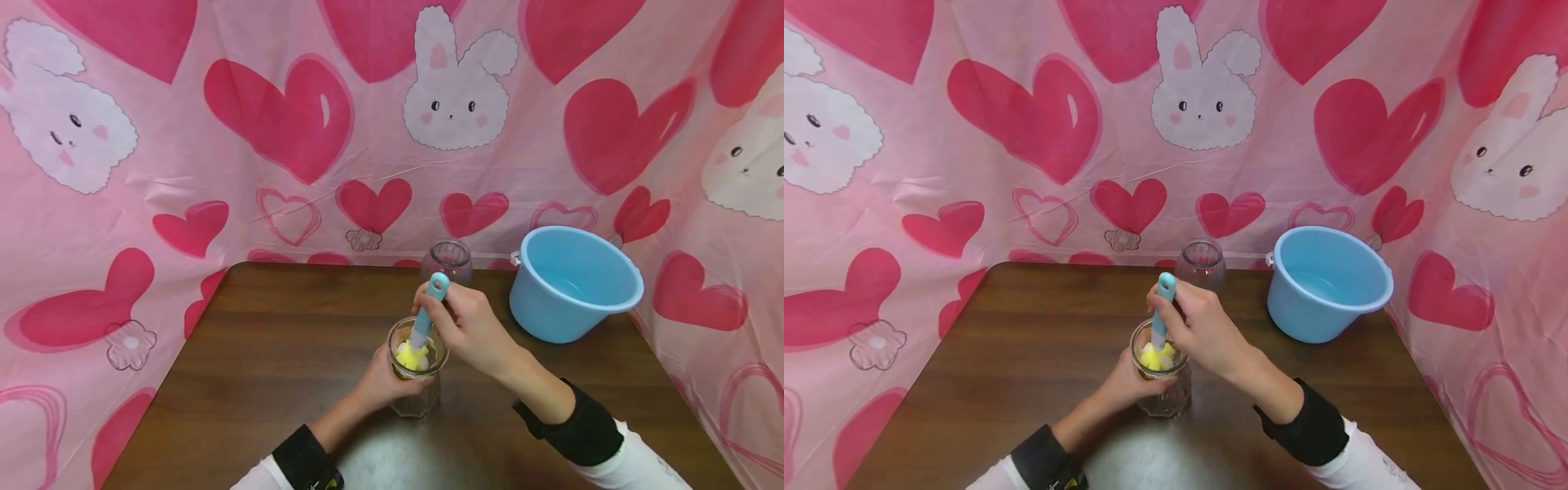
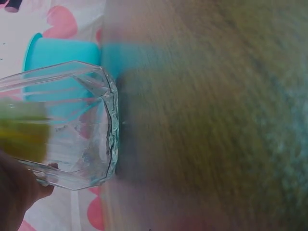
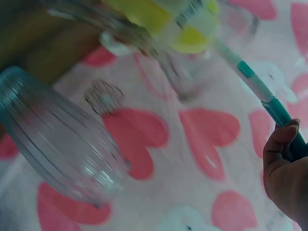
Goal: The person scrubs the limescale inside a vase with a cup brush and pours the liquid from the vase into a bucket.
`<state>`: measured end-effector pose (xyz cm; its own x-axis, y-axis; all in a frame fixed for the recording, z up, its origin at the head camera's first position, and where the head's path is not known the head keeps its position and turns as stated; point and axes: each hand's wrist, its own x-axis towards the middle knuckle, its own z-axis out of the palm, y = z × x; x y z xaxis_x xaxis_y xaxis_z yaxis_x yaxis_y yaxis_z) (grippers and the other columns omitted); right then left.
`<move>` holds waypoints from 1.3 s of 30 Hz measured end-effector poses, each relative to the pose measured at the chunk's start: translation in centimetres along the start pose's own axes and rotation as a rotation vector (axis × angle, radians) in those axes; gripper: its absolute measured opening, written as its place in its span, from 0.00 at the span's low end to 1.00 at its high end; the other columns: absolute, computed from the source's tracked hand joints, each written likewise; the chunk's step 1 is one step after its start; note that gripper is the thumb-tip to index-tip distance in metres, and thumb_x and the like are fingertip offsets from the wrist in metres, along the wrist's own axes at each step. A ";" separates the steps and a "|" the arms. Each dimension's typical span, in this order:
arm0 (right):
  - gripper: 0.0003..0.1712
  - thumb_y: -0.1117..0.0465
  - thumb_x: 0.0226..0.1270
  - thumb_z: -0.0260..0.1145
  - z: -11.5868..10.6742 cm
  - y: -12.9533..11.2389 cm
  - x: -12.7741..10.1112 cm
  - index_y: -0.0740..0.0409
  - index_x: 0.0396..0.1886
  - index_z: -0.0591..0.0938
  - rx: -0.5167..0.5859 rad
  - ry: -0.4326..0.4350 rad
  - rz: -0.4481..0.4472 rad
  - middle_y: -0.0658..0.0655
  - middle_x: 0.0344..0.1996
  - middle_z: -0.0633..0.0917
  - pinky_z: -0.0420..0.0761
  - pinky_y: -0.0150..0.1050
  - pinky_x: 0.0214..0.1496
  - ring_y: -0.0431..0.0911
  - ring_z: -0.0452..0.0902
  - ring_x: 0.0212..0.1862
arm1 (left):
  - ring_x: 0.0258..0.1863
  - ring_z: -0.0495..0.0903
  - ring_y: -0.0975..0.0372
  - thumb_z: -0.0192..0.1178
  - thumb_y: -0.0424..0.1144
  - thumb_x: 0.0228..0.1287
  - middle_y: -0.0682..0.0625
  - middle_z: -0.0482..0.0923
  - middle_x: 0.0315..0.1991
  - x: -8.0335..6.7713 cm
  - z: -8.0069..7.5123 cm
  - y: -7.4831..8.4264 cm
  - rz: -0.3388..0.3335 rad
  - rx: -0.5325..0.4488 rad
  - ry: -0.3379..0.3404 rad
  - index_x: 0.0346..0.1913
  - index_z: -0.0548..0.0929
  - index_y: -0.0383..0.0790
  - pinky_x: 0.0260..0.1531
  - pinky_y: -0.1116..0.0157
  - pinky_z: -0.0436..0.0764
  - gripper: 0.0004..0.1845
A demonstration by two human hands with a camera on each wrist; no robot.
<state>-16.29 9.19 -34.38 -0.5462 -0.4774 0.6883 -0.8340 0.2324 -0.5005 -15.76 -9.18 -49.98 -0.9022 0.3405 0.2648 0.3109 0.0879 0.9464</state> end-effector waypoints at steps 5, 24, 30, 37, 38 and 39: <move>0.03 0.67 0.77 0.62 1.5 0.8 -1.2 0.58 0.44 0.81 0.021 -0.061 0.129 0.52 0.33 0.85 0.85 0.35 0.35 0.40 0.79 0.32 | 0.55 0.82 0.46 0.81 0.36 0.50 0.42 0.81 0.59 0.1 0.0 -0.1 0.048 -0.026 -0.010 0.72 0.68 0.43 0.57 0.63 0.80 0.46; 0.12 0.64 0.80 0.58 -0.3 1.3 -0.7 0.58 0.36 0.85 0.082 0.101 0.367 0.52 0.27 0.87 0.78 0.37 0.19 0.42 0.74 0.18 | 0.53 0.80 0.59 0.82 0.37 0.49 0.49 0.81 0.57 0.2 0.1 -0.2 0.011 -0.009 -0.004 0.68 0.71 0.41 0.55 0.65 0.79 0.43; 0.13 0.63 0.81 0.58 0.7 1.7 -1.5 0.58 0.36 0.86 0.065 0.039 0.369 0.49 0.24 0.84 0.78 0.36 0.22 0.40 0.74 0.20 | 0.53 0.81 0.59 0.82 0.37 0.49 0.49 0.82 0.56 0.2 0.1 -0.2 0.008 0.009 0.000 0.68 0.71 0.43 0.55 0.63 0.80 0.43; 0.10 0.66 0.79 0.60 1.2 1.7 -1.8 0.59 0.37 0.85 0.046 -0.073 0.259 0.49 0.23 0.79 0.79 0.34 0.25 0.38 0.74 0.24 | 0.54 0.82 0.56 0.81 0.34 0.49 0.47 0.81 0.59 0.3 0.1 -0.3 0.057 -0.020 -0.003 0.70 0.70 0.42 0.57 0.61 0.81 0.44; 0.09 0.67 0.79 0.60 1.2 1.7 -1.7 0.60 0.36 0.85 0.039 -0.085 0.243 0.49 0.24 0.79 0.80 0.34 0.27 0.38 0.74 0.25 | 0.54 0.82 0.56 0.81 0.34 0.50 0.47 0.82 0.59 0.3 0.1 -0.3 0.060 -0.022 -0.006 0.70 0.70 0.42 0.57 0.62 0.81 0.44; 0.09 0.67 0.78 0.60 1.2 1.7 -1.7 0.60 0.36 0.84 0.036 -0.097 0.229 0.49 0.24 0.80 0.81 0.34 0.29 0.38 0.75 0.27 | 0.54 0.82 0.56 0.80 0.34 0.50 0.47 0.82 0.58 0.3 0.1 -0.4 0.063 -0.021 -0.008 0.70 0.70 0.42 0.57 0.62 0.81 0.44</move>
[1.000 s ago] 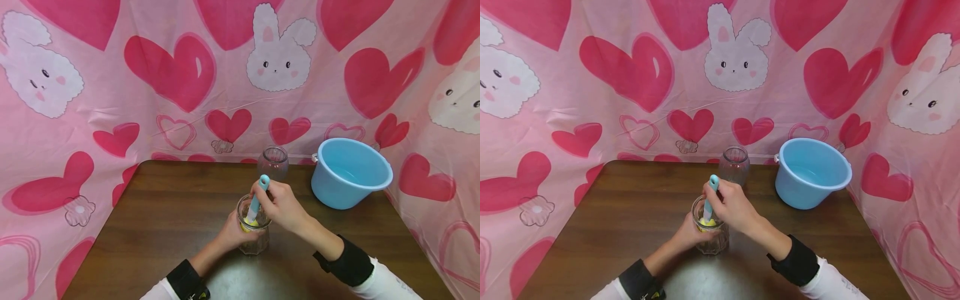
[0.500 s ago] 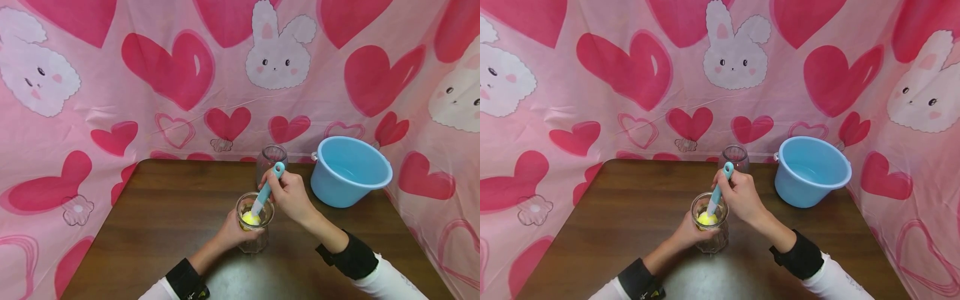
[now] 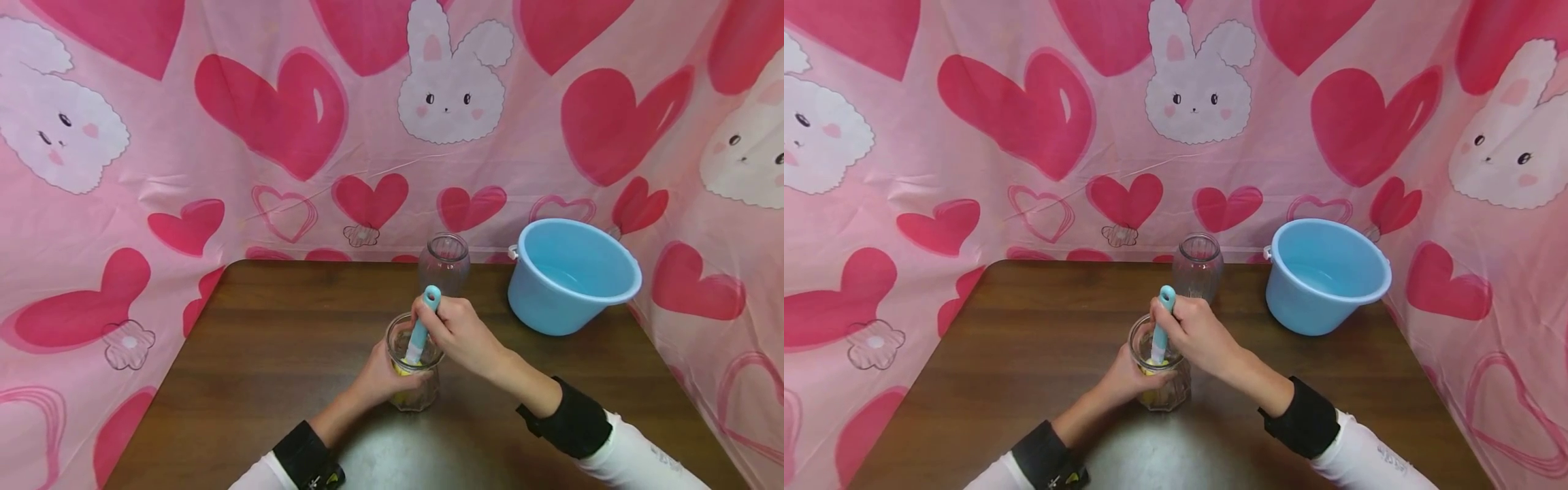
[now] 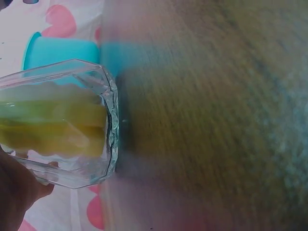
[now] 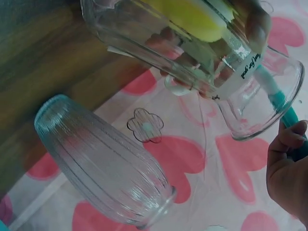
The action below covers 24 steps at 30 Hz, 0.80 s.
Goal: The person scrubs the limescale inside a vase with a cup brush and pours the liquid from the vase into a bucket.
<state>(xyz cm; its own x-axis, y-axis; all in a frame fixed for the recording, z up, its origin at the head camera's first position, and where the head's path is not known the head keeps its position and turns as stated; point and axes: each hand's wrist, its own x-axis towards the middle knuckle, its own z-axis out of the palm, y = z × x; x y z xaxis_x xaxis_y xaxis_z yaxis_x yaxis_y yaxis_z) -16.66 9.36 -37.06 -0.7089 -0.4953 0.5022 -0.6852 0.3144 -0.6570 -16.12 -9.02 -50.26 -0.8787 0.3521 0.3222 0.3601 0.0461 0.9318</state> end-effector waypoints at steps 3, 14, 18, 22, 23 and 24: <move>0.08 0.67 0.78 0.61 -0.1 0.0 0.2 0.60 0.37 0.84 -0.017 -0.043 -0.040 0.48 0.27 0.81 0.83 0.34 0.35 0.38 0.77 0.32 | 0.53 0.83 0.57 0.81 0.35 0.50 0.48 0.82 0.57 0.1 -0.1 0.0 0.007 0.000 -0.005 0.70 0.70 0.43 0.57 0.62 0.81 0.44; 0.03 0.67 0.75 0.65 -1.1 -0.1 0.1 0.60 0.38 0.83 -0.075 -0.090 -0.167 0.46 0.26 0.76 0.81 0.31 0.32 0.36 0.73 0.31 | 0.57 0.81 0.54 0.80 0.34 0.49 0.48 0.80 0.60 0.1 -0.3 0.1 0.013 0.022 -0.037 0.70 0.71 0.42 0.59 0.49 0.81 0.44; 0.13 0.55 0.82 0.60 -1.5 -0.6 0.5 0.61 0.42 0.82 -0.127 -0.073 -0.317 0.48 0.29 0.78 0.82 0.27 0.35 0.37 0.76 0.32 | 0.59 0.79 0.57 0.81 0.35 0.47 0.49 0.79 0.62 0.0 -0.4 0.0 -0.027 0.035 -0.035 0.72 0.71 0.45 0.62 0.56 0.79 0.46; 0.20 0.49 0.84 0.54 -2.0 -1.7 1.1 0.61 0.41 0.81 -0.146 -0.015 -0.478 0.49 0.30 0.81 0.81 0.25 0.34 0.38 0.78 0.29 | 0.59 0.79 0.58 0.81 0.37 0.49 0.50 0.79 0.62 -0.1 -0.4 0.0 -0.068 0.031 -0.040 0.73 0.69 0.45 0.60 0.61 0.79 0.47; 0.20 0.49 0.84 0.54 -2.1 -1.9 1.2 0.61 0.41 0.81 -0.149 -0.008 -0.506 0.49 0.30 0.81 0.80 0.25 0.33 0.38 0.78 0.28 | 0.58 0.79 0.58 0.81 0.38 0.50 0.49 0.79 0.62 -0.1 -0.4 0.0 -0.071 0.023 -0.043 0.73 0.68 0.44 0.60 0.62 0.79 0.47; 0.20 0.49 0.84 0.54 -2.1 -2.1 1.2 0.61 0.41 0.81 -0.149 -0.008 -0.524 0.50 0.30 0.81 0.80 0.25 0.33 0.38 0.78 0.28 | 0.58 0.79 0.58 0.81 0.38 0.51 0.49 0.78 0.62 -0.1 -0.5 0.0 -0.072 0.020 -0.044 0.73 0.68 0.44 0.59 0.62 0.80 0.47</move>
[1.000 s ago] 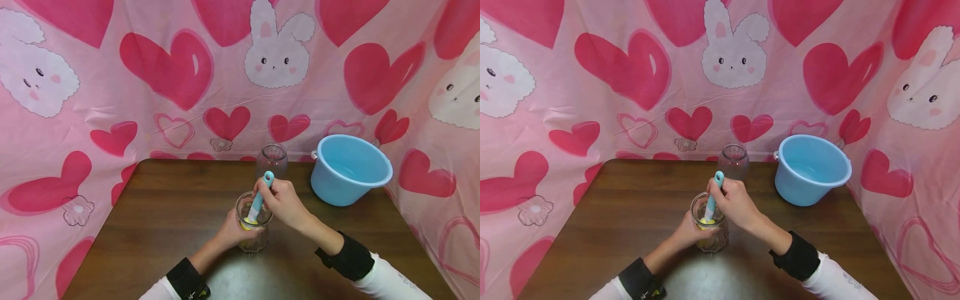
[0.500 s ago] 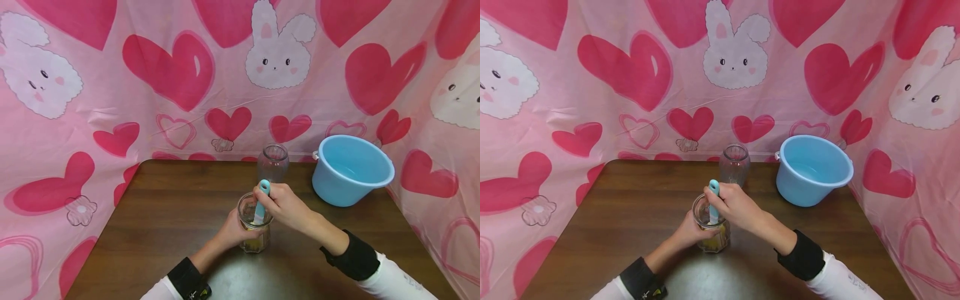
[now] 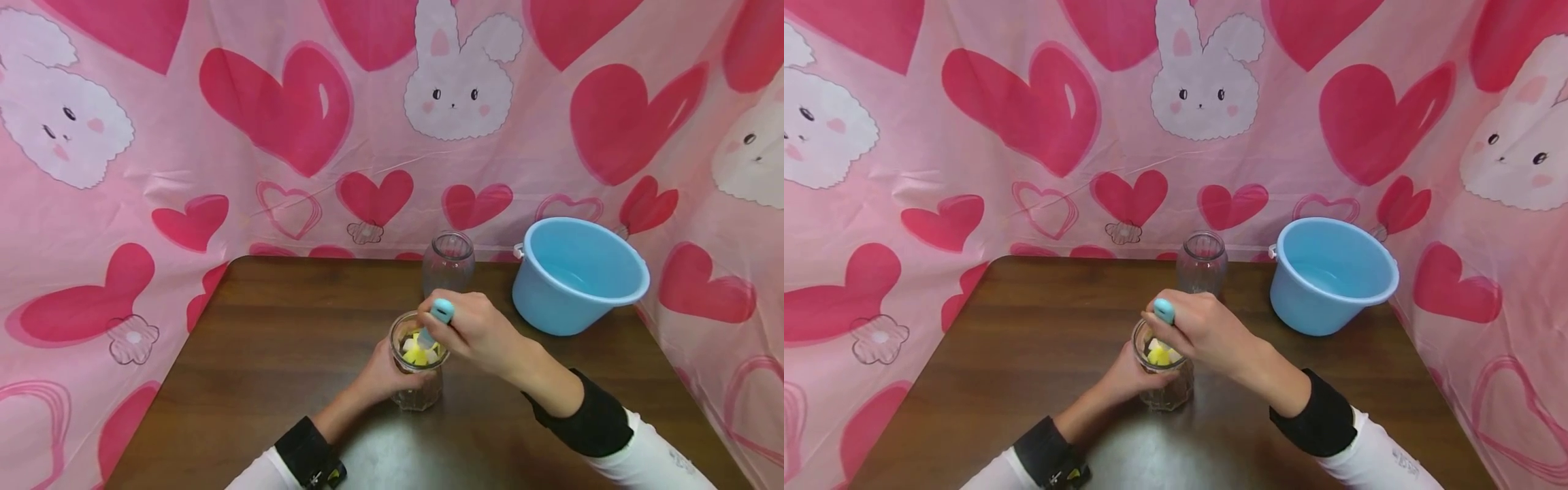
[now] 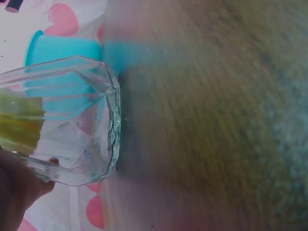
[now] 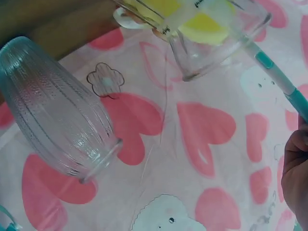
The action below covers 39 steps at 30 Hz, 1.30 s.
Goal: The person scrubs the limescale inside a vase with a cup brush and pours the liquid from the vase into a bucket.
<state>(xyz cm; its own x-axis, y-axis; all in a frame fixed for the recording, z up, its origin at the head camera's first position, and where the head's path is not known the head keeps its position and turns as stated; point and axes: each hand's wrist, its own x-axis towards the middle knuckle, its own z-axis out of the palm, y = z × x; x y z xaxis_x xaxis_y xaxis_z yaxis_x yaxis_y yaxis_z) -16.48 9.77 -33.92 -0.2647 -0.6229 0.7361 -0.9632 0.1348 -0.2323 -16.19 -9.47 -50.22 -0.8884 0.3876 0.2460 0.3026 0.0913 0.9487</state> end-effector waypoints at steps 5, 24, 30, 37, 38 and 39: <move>0.15 0.52 0.82 0.57 0.8 0.3 -0.4 0.61 0.45 0.80 0.044 -0.109 -0.045 0.50 0.34 0.83 0.84 0.29 0.45 0.40 0.81 0.36 | 0.55 0.81 0.58 0.81 0.37 0.50 0.49 0.80 0.59 0.2 0.0 0.0 0.034 0.008 0.009 0.71 0.70 0.43 0.56 0.62 0.81 0.45; 0.08 0.68 0.79 0.59 -0.4 0.9 -2.8 0.57 0.43 0.84 0.225 0.173 0.362 0.54 0.35 0.87 0.79 0.34 0.24 0.40 0.75 0.24 | 0.55 0.80 0.60 0.81 0.40 0.49 0.50 0.80 0.58 -0.3 0.5 0.5 0.031 -0.003 0.016 0.68 0.72 0.43 0.58 0.63 0.80 0.42; 0.12 0.74 0.77 0.58 -0.9 0.7 -3.2 0.57 0.40 0.85 0.221 0.236 0.438 0.53 0.32 0.88 0.76 0.32 0.21 0.41 0.74 0.20 | 0.54 0.80 0.60 0.82 0.39 0.47 0.49 0.81 0.57 -0.2 0.6 0.4 0.039 0.020 0.042 0.67 0.73 0.41 0.57 0.63 0.79 0.42; 0.15 0.77 0.76 0.53 -1.6 0.2 -2.3 0.64 0.38 0.85 0.219 0.394 0.442 0.55 0.31 0.88 0.74 0.32 0.18 0.42 0.73 0.18 | 0.53 0.80 0.61 0.82 0.38 0.46 0.50 0.81 0.56 -0.2 0.7 0.4 0.008 0.002 0.057 0.66 0.73 0.40 0.58 0.64 0.79 0.42; 0.15 0.77 0.76 0.53 -1.3 0.2 -2.4 0.64 0.38 0.85 0.223 0.402 0.446 0.56 0.31 0.88 0.75 0.32 0.18 0.42 0.73 0.18 | 0.53 0.80 0.61 0.82 0.38 0.46 0.50 0.81 0.56 -0.2 0.7 0.4 0.011 0.000 0.056 0.66 0.73 0.40 0.58 0.64 0.79 0.42; 0.14 0.76 0.77 0.53 -0.9 0.2 -2.5 0.65 0.38 0.84 0.227 0.406 0.453 0.56 0.31 0.87 0.75 0.33 0.18 0.42 0.72 0.19 | 0.53 0.80 0.61 0.82 0.38 0.46 0.49 0.81 0.56 -0.3 0.7 0.4 0.020 0.005 0.057 0.66 0.73 0.40 0.57 0.64 0.79 0.42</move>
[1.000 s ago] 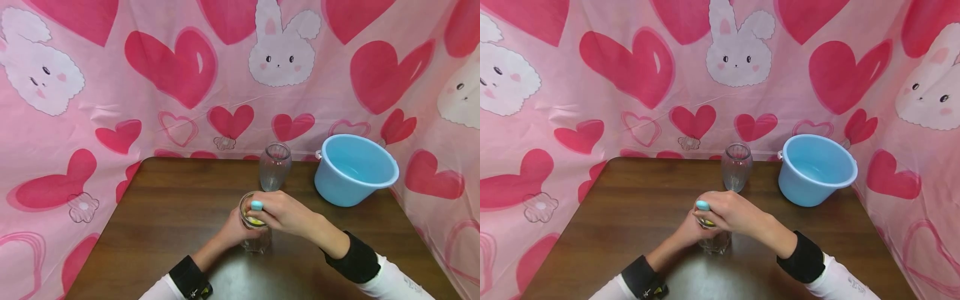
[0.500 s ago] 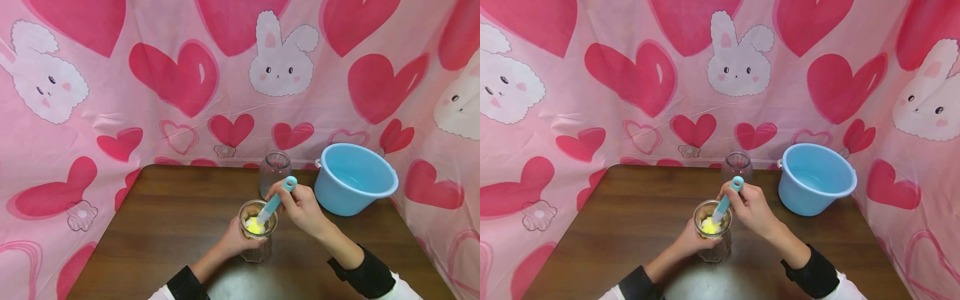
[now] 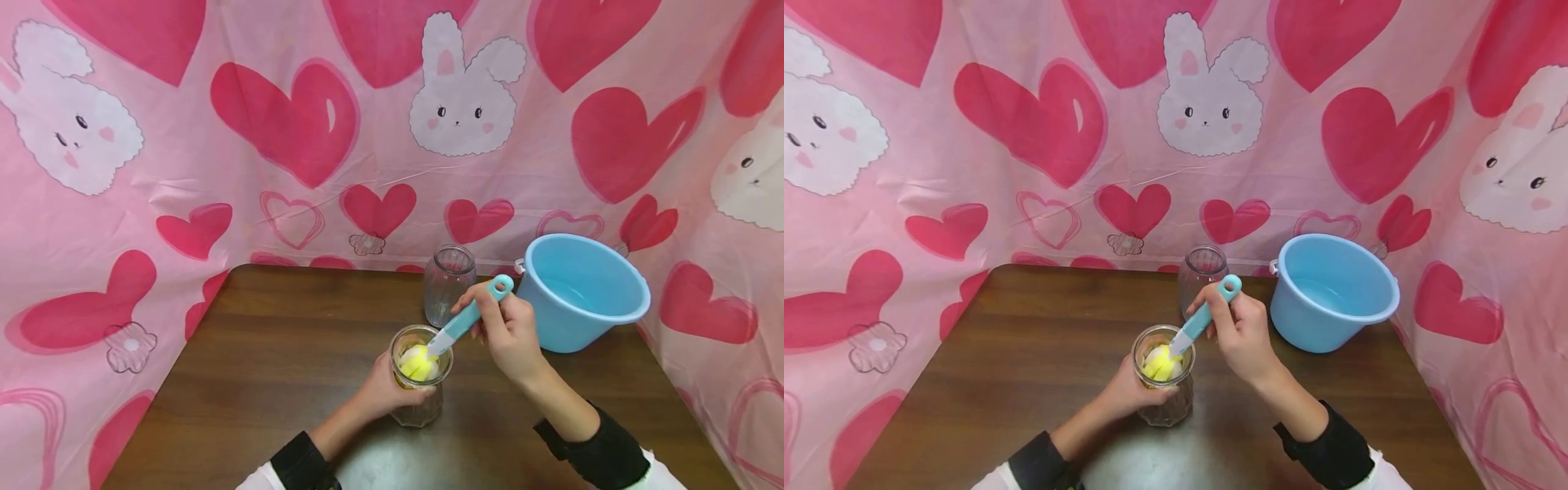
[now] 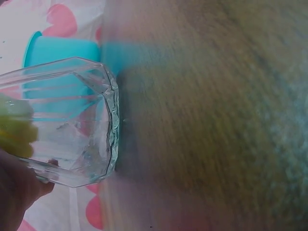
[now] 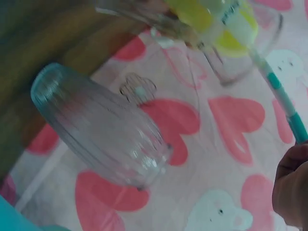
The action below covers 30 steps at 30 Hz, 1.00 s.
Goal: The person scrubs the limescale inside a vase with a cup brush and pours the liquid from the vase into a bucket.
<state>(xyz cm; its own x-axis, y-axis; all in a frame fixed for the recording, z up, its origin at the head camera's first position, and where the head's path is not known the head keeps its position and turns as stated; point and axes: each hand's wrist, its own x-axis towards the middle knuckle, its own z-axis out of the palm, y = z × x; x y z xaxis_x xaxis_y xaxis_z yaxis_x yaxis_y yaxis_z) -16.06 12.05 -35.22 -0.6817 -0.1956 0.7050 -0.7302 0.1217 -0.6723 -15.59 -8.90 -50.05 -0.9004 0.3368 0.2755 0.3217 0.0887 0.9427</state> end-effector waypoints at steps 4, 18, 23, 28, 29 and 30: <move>0.13 0.74 0.79 0.54 1.1 1.0 -1.3 0.63 0.38 0.84 -0.023 -0.017 0.013 0.55 0.25 0.84 0.75 0.33 0.19 0.42 0.71 0.18 | 0.53 0.80 0.61 0.82 0.38 0.46 0.48 0.81 0.56 -0.1 0.0 -0.2 0.024 0.010 -0.006 0.66 0.73 0.40 0.56 0.64 0.79 0.43; 0.14 0.76 0.77 0.52 0.5 -0.3 -0.6 0.65 0.39 0.84 -0.002 0.055 0.042 0.56 0.31 0.87 0.74 0.33 0.19 0.42 0.72 0.19 | 0.54 0.80 0.61 0.82 0.39 0.46 0.49 0.81 0.58 0.2 -0.1 0.1 -0.007 0.016 -0.001 0.66 0.74 0.38 0.58 0.64 0.79 0.43; 0.14 0.76 0.76 0.56 1.6 0.6 -1.4 0.60 0.40 0.85 -0.053 -0.040 0.043 0.54 0.27 0.84 0.75 0.33 0.21 0.43 0.72 0.21 | 0.55 0.80 0.60 0.83 0.39 0.46 0.50 0.81 0.58 0.2 -0.1 0.0 0.002 0.022 -0.011 0.67 0.73 0.41 0.58 0.63 0.79 0.43; 0.13 0.73 0.75 0.61 2.2 1.1 -2.0 0.53 0.42 0.86 -0.102 -0.171 0.096 0.49 0.31 0.86 0.78 0.33 0.25 0.42 0.75 0.24 | 0.55 0.80 0.60 0.83 0.39 0.46 0.50 0.81 0.59 0.1 -0.2 -0.1 0.012 0.010 -0.013 0.69 0.73 0.45 0.60 0.63 0.78 0.45; 0.13 0.73 0.75 0.61 2.1 1.0 -1.8 0.53 0.42 0.86 -0.101 -0.176 0.092 0.50 0.30 0.85 0.79 0.33 0.25 0.42 0.75 0.24 | 0.55 0.80 0.60 0.83 0.39 0.46 0.50 0.81 0.58 0.1 -0.2 -0.1 0.016 0.013 -0.010 0.69 0.73 0.45 0.59 0.63 0.78 0.45; 0.12 0.74 0.75 0.61 1.9 0.9 -1.6 0.54 0.42 0.86 -0.097 -0.168 0.084 0.50 0.30 0.86 0.79 0.33 0.24 0.42 0.75 0.23 | 0.55 0.80 0.60 0.83 0.39 0.46 0.50 0.81 0.58 0.1 -0.2 -0.1 0.021 0.013 -0.007 0.69 0.73 0.44 0.59 0.63 0.78 0.45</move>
<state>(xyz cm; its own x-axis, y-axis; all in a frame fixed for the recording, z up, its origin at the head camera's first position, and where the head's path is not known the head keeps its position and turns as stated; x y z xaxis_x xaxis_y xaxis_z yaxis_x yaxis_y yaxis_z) -15.53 10.62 -37.42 -0.7292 -0.3397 0.5941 -0.6775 0.2358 -0.6967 -15.77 -9.04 -50.04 -0.8914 0.3450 0.2938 0.3443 0.0941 0.9341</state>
